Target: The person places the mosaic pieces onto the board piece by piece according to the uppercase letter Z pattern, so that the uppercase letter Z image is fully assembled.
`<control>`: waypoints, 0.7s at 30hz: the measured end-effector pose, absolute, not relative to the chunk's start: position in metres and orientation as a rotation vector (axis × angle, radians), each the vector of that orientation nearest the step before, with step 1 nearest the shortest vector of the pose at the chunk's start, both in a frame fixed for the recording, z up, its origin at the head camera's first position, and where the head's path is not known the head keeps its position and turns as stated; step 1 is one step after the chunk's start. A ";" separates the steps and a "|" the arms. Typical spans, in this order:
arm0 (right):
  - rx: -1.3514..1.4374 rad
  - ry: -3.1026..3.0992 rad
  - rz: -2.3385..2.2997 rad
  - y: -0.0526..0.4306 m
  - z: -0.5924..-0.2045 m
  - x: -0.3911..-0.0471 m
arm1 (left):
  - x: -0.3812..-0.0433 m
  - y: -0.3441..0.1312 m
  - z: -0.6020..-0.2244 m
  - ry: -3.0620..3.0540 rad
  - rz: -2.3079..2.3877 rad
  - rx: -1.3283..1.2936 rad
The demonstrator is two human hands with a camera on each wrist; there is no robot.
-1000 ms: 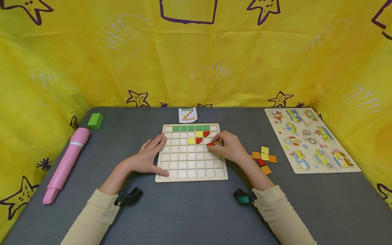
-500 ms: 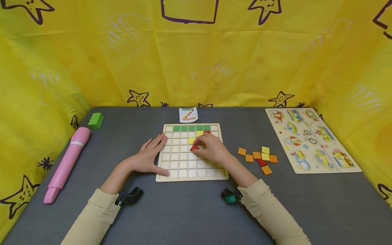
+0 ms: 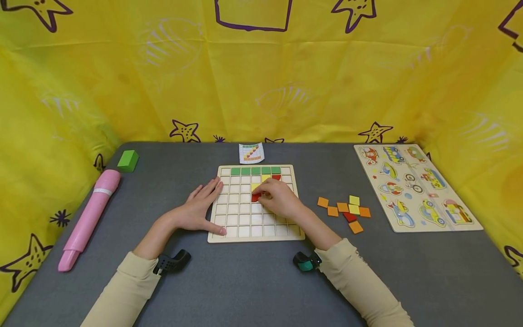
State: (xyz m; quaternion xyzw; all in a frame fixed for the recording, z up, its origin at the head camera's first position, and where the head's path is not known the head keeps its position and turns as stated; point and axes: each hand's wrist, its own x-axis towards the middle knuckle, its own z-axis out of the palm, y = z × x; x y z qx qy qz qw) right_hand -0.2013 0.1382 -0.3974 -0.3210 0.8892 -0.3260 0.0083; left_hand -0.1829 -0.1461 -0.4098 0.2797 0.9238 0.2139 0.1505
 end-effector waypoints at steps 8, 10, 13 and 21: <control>-0.948 2.756 -1.102 0.140 -0.398 -0.200 | -0.183 -0.145 -0.409 2.652 0.618 0.800; -0.914 2.751 -1.124 0.143 -0.398 -0.200 | -0.182 -0.144 -0.409 2.652 0.623 0.804; -0.876 2.747 -1.170 0.148 -0.398 -0.198 | -0.182 -0.144 -0.409 2.656 0.636 0.809; -0.778 2.808 -1.177 0.181 -0.397 -0.186 | -0.182 -0.145 -0.410 2.665 0.643 0.809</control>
